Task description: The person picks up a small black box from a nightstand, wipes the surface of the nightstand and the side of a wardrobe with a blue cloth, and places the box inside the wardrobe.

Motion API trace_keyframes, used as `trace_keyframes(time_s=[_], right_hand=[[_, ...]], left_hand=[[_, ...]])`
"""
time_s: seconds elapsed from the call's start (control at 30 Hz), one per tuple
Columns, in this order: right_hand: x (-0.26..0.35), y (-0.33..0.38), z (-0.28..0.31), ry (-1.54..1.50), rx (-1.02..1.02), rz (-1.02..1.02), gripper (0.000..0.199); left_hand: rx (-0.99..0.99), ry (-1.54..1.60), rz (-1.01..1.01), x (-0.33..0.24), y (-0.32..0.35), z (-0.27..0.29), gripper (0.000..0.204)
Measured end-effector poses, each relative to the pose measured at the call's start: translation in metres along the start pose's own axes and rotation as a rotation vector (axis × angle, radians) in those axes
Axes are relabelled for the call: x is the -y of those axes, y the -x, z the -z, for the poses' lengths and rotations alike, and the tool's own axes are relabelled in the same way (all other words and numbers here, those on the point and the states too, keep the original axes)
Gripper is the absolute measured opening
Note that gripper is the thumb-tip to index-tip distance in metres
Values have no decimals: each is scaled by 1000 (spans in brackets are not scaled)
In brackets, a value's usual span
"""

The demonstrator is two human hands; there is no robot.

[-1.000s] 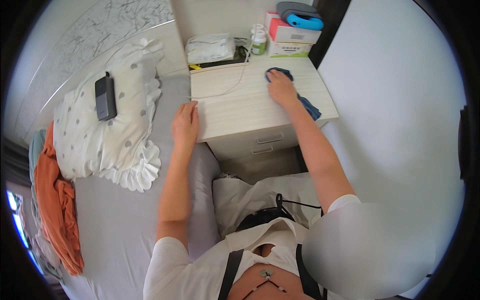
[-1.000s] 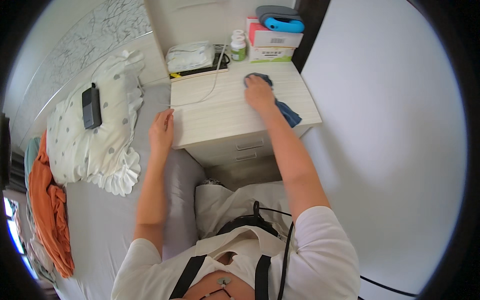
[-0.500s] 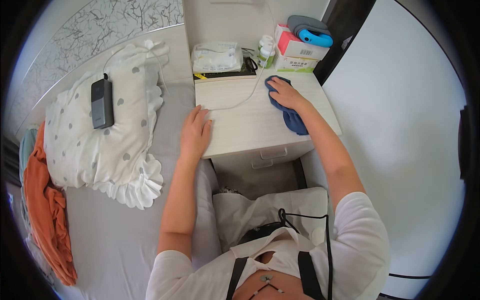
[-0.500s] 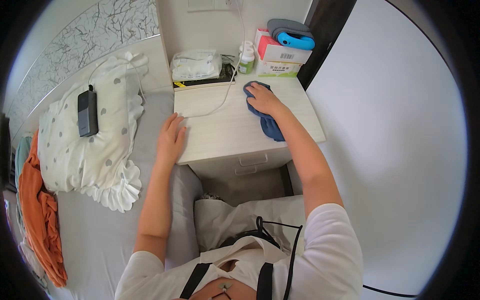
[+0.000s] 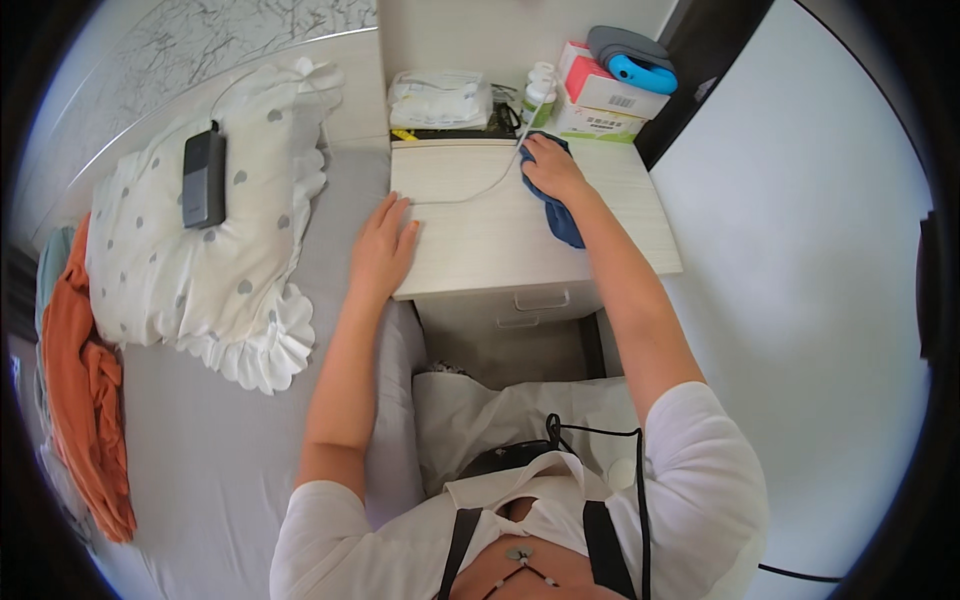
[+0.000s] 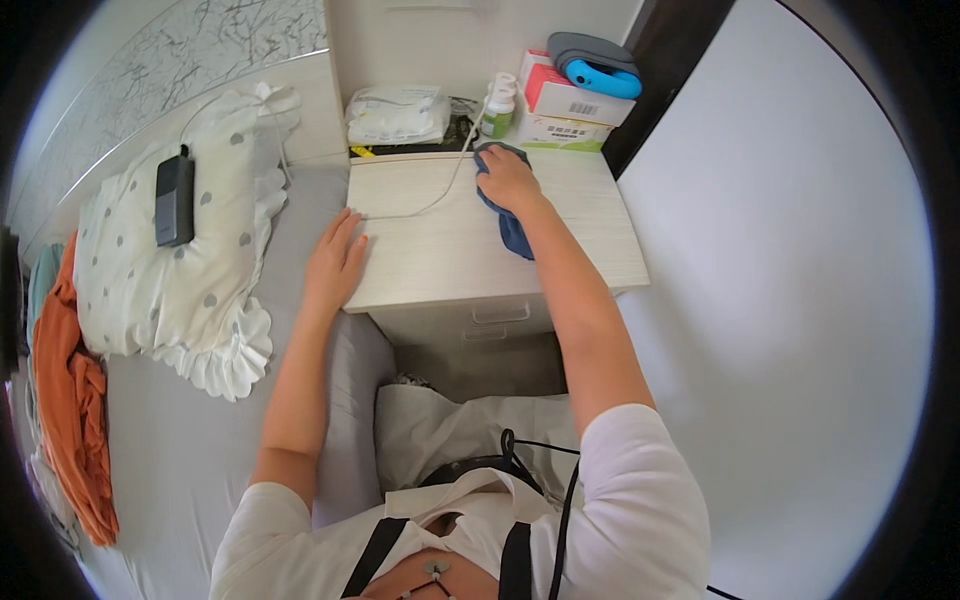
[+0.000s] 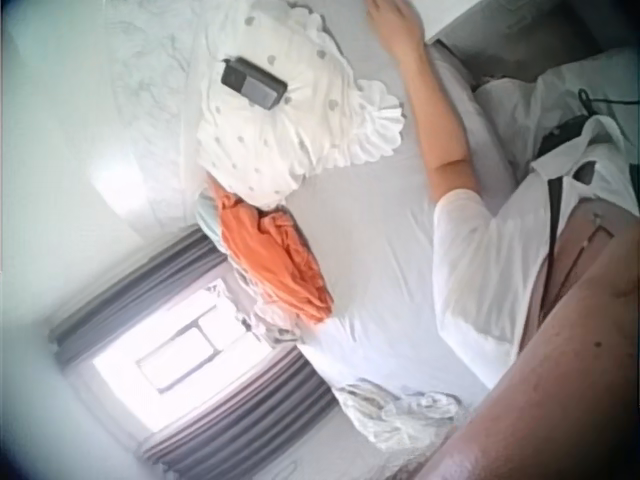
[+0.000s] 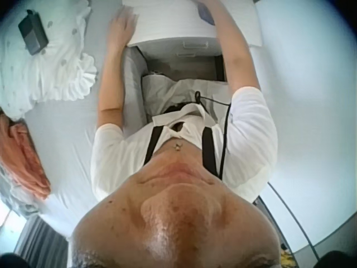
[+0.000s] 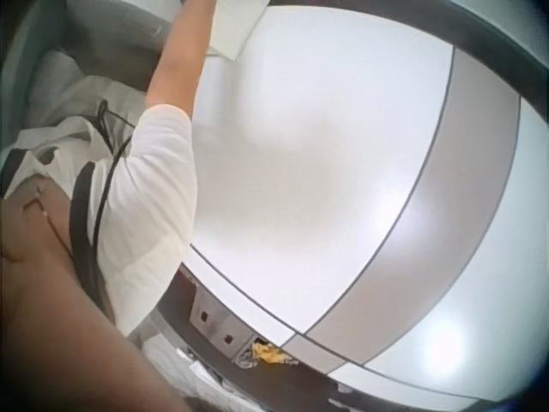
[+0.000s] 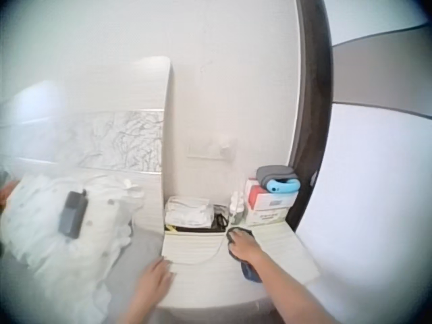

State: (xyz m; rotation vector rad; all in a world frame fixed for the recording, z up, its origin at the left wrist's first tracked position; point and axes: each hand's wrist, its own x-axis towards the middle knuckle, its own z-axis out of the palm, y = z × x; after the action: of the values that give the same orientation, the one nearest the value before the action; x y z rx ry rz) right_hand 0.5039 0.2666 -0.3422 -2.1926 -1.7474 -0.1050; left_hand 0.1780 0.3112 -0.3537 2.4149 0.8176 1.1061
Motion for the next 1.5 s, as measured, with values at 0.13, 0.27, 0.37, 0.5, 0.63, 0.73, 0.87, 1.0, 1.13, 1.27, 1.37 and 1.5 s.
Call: trace_keyframes(time_s=[0.13, 0.27, 0.37, 0.5, 0.63, 0.73, 0.87, 1.0, 1.13, 1.27, 1.37, 1.5], right_hand=[[25, 43, 5, -35, 11, 85, 45], [63, 63, 31, -197, 149, 268, 45], [88, 49, 22, -273, 235, 371, 47], [111, -6, -23, -182, 131, 430, 48], [154, -37, -33, -156, 141, 433, 46], [168, -31, -40, -163, 103, 488, 43], [184, -4, -31, -160, 120, 477, 43], [195, 42, -31, -247, 50, 549, 38], [209, 93, -16, -263, -46, 558, 36], [217, 125, -14, -205, -283, 571, 34], [196, 139, -14, -100, -409, 576, 34], [146, 161, -5, 51, -361, 482, 34]], left_hand=[[13, 94, 94, -2, -1, 5, 35], [-123, 247, 116, 3, -2, 2, 33], [-261, 341, 128, 6, -3, 4, 32], [-378, 375, 128, 2, -6, 10, 31], [-417, 419, 151, 3, -5, 9, 31], [-420, 456, 199, -2, -5, 14, 32], [-484, 565, 220, 7, -7, 14, 36], [-575, 632, 226, 18, -8, 10, 35], [-533, 554, 223, 17, -11, 6, 34], [-512, 372, 163, 20, -10, 7, 28], [-468, 210, 53, -3, -9, 8, 22], [-192, 323, 38, -17, 0, 3, 23]])
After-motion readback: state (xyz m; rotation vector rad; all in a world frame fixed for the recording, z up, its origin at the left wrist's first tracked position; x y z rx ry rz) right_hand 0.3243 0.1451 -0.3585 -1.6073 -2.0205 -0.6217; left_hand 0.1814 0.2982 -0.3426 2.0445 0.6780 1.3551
